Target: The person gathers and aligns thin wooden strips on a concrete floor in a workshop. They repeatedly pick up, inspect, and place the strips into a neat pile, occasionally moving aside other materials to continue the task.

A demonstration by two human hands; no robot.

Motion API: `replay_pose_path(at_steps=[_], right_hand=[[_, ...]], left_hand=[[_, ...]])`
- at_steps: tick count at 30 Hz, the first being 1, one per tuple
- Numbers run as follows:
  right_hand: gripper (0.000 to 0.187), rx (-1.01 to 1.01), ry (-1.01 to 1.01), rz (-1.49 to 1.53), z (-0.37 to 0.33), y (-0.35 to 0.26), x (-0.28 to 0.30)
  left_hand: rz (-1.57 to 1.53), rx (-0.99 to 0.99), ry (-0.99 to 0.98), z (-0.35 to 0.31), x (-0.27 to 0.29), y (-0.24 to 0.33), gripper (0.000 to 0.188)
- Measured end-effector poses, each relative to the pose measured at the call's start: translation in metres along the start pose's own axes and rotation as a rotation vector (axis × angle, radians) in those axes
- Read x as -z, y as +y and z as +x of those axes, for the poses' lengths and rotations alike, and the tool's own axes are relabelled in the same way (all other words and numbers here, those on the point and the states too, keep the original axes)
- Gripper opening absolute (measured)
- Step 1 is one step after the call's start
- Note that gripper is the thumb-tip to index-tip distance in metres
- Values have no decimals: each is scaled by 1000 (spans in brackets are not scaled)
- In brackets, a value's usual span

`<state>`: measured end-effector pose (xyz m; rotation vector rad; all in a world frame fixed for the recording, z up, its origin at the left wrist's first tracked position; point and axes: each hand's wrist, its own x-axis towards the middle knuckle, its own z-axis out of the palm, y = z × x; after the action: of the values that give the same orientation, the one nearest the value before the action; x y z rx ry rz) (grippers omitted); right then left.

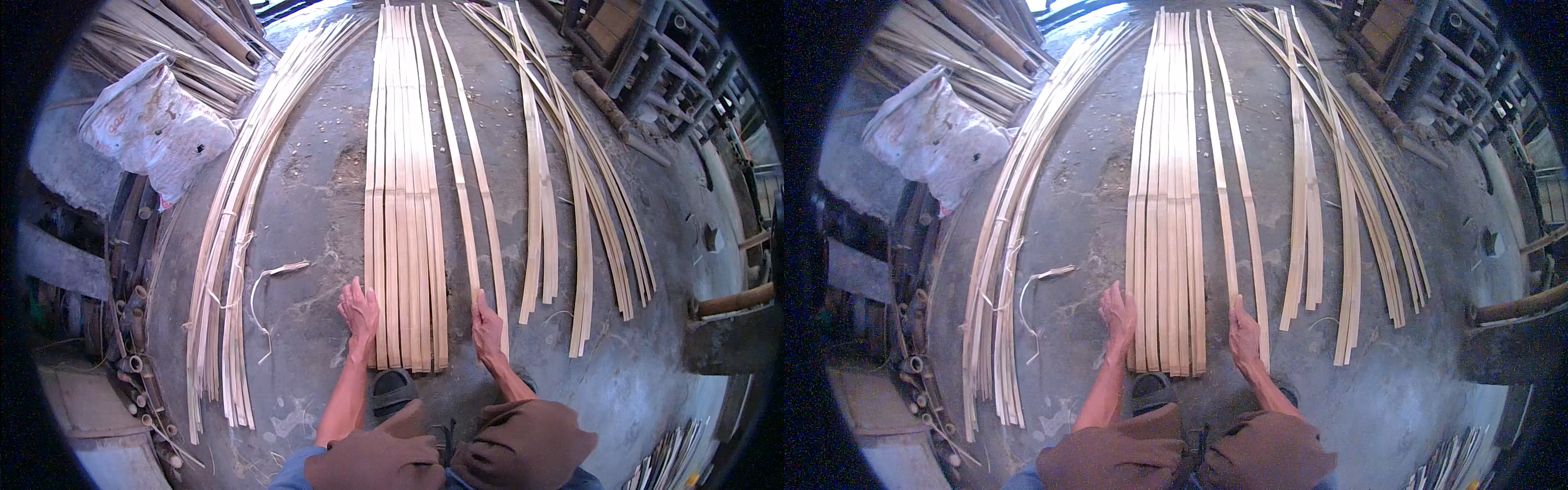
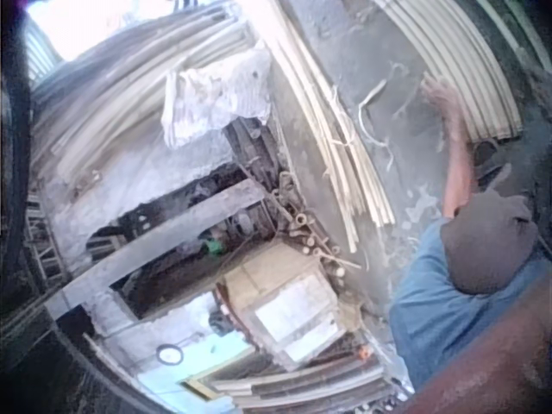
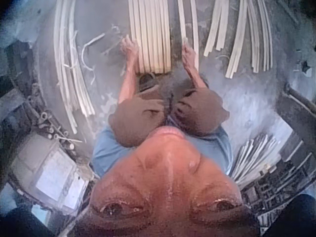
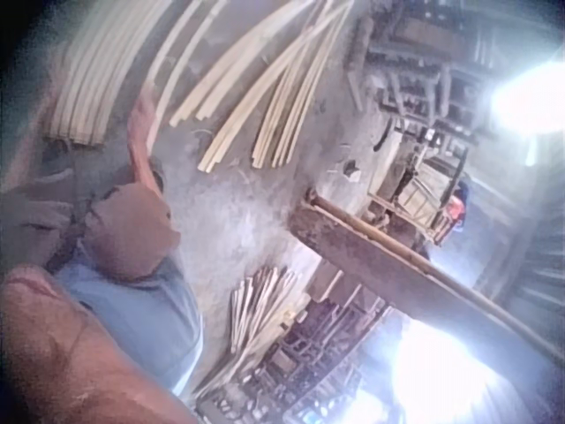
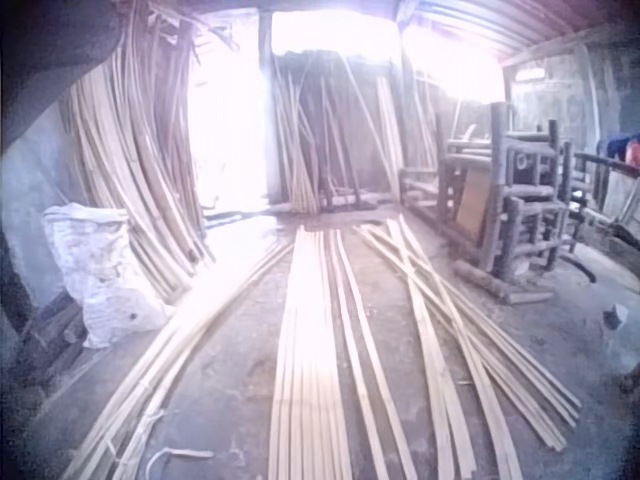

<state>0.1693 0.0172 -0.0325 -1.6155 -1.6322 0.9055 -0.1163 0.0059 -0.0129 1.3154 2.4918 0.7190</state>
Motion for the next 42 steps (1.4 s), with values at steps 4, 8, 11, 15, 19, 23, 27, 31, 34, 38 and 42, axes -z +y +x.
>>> replay_pose_path(at_steps=[4,8,11,15,19,23,27,31,34,38,42], right_hand=[[43,-7,-25,68,5,-15,-17],[43,79,-107,-35,1,-21,-23],[44,99,-163,-107,1,-18,-24],[46,114,-214,-204,7,-24,-16],[47,127,-263,-363,9,-21,-11],[49,115,-198,-487,14,-24,7],[52,99,141,-709,14,7,39],[41,57,70,-720,11,23,54],[33,11,69,-580,13,1,56],[34,-283,76,-160,18,-17,57],[39,-230,304,107,19,-10,90]], left_hand=[[-67,-4,-66,12,-3,-10,45],[-119,-55,-88,15,-6,-11,42],[-114,-50,-81,15,-8,-9,40],[-141,-19,-95,18,-8,-14,43],[-113,-81,-34,22,-13,-15,42],[-140,-29,-39,24,-12,-18,39],[-203,-14,-18,22,-13,-13,37],[-145,-8,13,23,-18,-12,36],[-183,-23,13,22,-21,-19,36],[-208,-74,37,23,-16,-33,35],[-266,-80,10,24,-23,-25,31]])
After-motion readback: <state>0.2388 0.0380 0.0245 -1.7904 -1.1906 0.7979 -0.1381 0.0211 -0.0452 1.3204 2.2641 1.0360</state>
